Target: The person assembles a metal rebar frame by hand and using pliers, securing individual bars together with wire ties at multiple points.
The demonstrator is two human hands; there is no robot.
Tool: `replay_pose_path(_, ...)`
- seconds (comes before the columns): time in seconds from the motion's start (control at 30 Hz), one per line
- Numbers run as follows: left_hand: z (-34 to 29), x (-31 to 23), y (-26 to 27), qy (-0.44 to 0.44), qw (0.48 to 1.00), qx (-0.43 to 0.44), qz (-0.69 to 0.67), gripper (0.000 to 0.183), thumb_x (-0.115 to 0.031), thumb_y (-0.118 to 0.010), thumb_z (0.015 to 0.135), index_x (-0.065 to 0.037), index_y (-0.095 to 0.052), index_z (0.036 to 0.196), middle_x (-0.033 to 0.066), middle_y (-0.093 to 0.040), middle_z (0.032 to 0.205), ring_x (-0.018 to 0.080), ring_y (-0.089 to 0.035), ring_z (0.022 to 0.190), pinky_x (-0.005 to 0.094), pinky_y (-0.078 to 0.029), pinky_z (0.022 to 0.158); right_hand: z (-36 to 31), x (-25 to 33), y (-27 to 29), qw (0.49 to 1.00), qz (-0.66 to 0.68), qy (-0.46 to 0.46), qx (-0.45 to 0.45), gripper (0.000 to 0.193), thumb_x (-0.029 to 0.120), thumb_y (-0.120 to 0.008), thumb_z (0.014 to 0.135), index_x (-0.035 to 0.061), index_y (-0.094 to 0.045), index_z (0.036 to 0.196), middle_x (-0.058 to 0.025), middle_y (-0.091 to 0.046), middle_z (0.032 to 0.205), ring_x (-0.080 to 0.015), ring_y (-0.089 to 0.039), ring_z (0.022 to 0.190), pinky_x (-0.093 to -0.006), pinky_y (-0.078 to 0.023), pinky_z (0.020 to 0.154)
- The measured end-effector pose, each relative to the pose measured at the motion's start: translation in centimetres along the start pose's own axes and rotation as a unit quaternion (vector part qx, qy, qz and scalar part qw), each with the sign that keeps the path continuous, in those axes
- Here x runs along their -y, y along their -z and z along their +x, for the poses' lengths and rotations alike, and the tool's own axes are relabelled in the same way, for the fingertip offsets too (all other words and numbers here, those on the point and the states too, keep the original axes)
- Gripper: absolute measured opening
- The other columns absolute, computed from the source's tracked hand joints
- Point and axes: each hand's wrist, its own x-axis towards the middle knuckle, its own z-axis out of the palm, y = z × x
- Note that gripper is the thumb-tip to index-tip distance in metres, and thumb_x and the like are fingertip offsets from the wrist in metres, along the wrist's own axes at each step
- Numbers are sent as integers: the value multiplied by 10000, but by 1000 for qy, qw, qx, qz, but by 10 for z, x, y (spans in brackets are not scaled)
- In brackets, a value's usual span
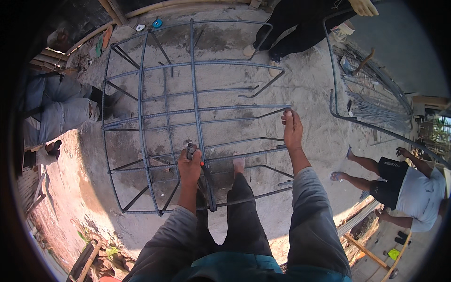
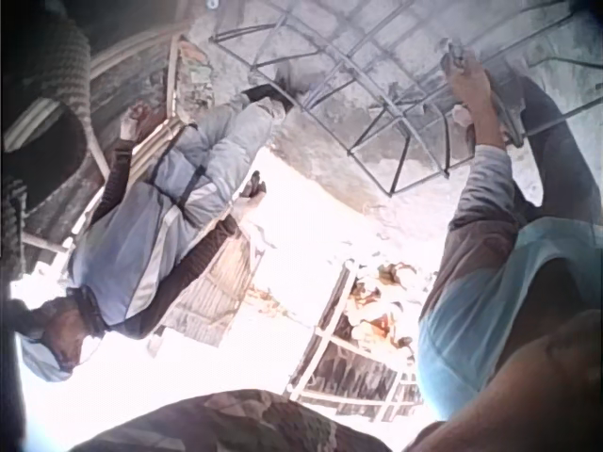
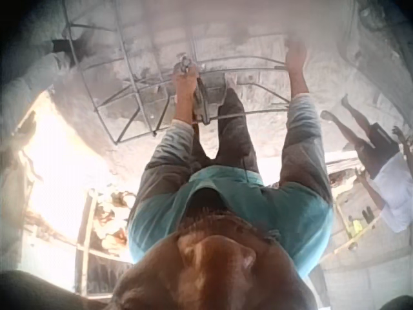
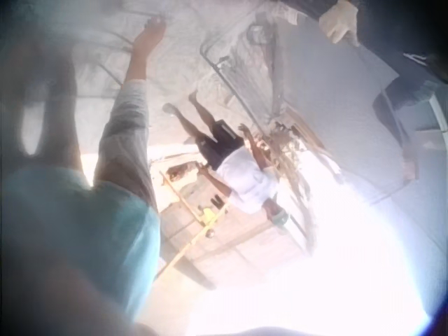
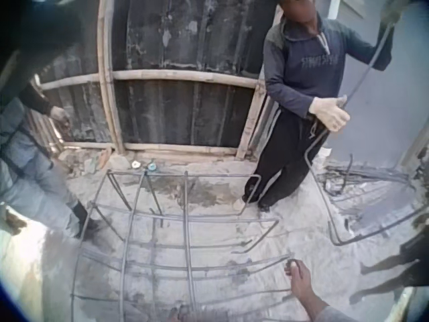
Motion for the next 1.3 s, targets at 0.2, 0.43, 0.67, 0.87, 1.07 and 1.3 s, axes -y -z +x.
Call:
replay_pose_path(0.2, 13, 28, -12, 122, 992, 24, -1, 226, -167, -656, 865, 42, -682, 945, 36, -655, 778, 78, -564, 676, 255, -459, 612, 180, -73, -21, 959, 149, -110, -214, 603, 497, -480, 973, -41, -524, 1241, -144, -580, 1163, -227, -542, 1074, -374, -430, 927)
replay_pose_path(0.43, 8, -11, -14, 192, 980, 2, 41, 184, -113, -614, 881, 38, -675, 967, 61, -689, 796, 120, -641, 709, 274, -501, 641, 275, -122, -85, 887, 342, -228, -212, 548, 456, -623, 896, -54, -602, 1097, -158, -579, 978, -262, -518, 964, -450, -422, 908)
replay_pose_path(0.67, 12, -25, -28, 163, 985, 5, 62, 198, -139, -590, 877, 28, -671, 946, 76, -679, 798, 123, -592, 694, 279, -482, 645, 331, -102, -95, 864, 337, -230, -294, 313, 135, -652, 843, -123, -578, 1004, -157, -537, 897, -267, -560, 854, -410, -496, 745)
replay_pose_path(0.87, 9, -11, -25, 148, 987, 3, 63, 177, -163, -626, 857, 14, -641, 857, 112, -657, 945, 169, -612, 778, 309, -491, 712, 365, -96, -107, 844, 351, -255, -315, 245, 66, -670, 769, -81, -587, 947, -156, -581, 1005, -261, -602, 823, -422, -508, 594)
replay_pose_path(1.07, 14, -11, -30, 114, 991, 15, 72, 230, -207, -649, 865, 20, -636, 836, 114, -649, 891, 151, -599, 770, 302, -485, 686, 358, -99, -108, 834, 410, -218, -297, 148, 41, -650, 793, -40, -576, 893, -117, -550, 924, -226, -540, 772, -404, -479, 621)
replay_pose_path(1.3, 13, -12, -25, 137, 989, 1, 56, 212, -189, -631, 879, 15, -641, 934, 80, -654, 901, 128, -594, 755, 279, -479, 676, 317, -96, -85, 927, 293, -181, -146, 280, 206, -633, 906, -18, -623, 1073, -68, -534, 901, -156, -511, 829, -335, -467, 747)
